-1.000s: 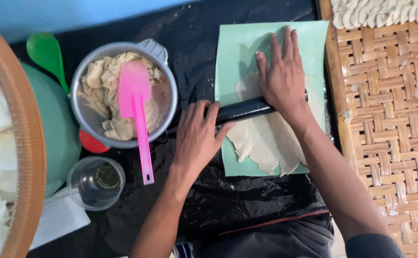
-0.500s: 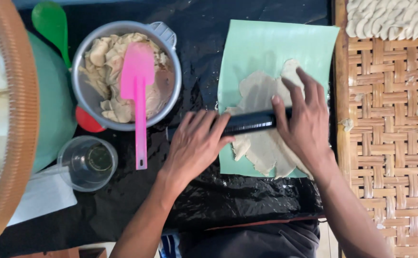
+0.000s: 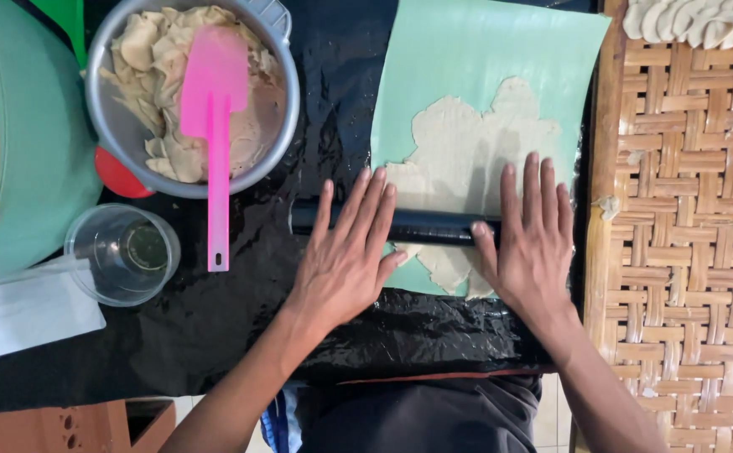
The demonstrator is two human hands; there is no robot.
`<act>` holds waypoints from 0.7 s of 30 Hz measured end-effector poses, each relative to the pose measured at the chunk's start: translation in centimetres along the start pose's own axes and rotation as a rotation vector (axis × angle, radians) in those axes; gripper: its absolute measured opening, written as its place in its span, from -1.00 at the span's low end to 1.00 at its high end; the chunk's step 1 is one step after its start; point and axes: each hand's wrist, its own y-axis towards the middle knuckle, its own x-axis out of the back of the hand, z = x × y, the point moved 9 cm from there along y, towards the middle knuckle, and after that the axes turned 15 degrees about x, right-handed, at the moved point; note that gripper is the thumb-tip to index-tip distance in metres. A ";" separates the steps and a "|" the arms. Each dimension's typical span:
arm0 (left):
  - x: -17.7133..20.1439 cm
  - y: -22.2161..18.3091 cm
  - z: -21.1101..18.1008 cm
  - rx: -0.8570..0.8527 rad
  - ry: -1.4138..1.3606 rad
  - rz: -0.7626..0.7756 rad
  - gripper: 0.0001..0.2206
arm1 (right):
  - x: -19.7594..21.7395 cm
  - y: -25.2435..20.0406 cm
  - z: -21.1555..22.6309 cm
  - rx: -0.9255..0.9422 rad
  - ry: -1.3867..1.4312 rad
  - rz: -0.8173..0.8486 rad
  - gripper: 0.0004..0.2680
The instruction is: The person is flattening pieces of dough using a rolling pin on a green mat to make chips.
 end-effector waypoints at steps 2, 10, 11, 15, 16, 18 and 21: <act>0.2 -1.5 -0.4 0.003 -0.017 -0.008 -0.31 | 0.0 -1.0 0.7 0.015 0.013 0.020 -0.44; -0.9 -6.3 -0.9 0.025 0.212 0.021 -0.38 | -0.3 -5.3 3.1 0.058 0.033 0.081 -0.51; -0.4 -6.8 -1.0 0.026 0.163 -0.017 -0.43 | 0.2 -5.7 3.5 0.067 0.066 0.039 -0.54; 0.3 -7.0 -0.5 0.058 -0.093 -0.101 -0.60 | 1.8 -5.9 4.3 0.103 0.144 -0.050 -0.61; 0.7 -6.5 -0.5 0.057 -0.094 -0.102 -0.60 | 2.0 -5.9 4.2 0.103 0.143 -0.050 -0.61; 1.4 -5.4 -0.4 0.074 -0.012 -0.106 -0.54 | 2.3 -5.7 4.5 0.151 0.191 -0.058 -0.66; 1.9 -5.7 -0.7 0.039 -0.060 -0.091 -0.56 | 3.3 -5.1 4.4 0.186 0.200 -0.081 -0.61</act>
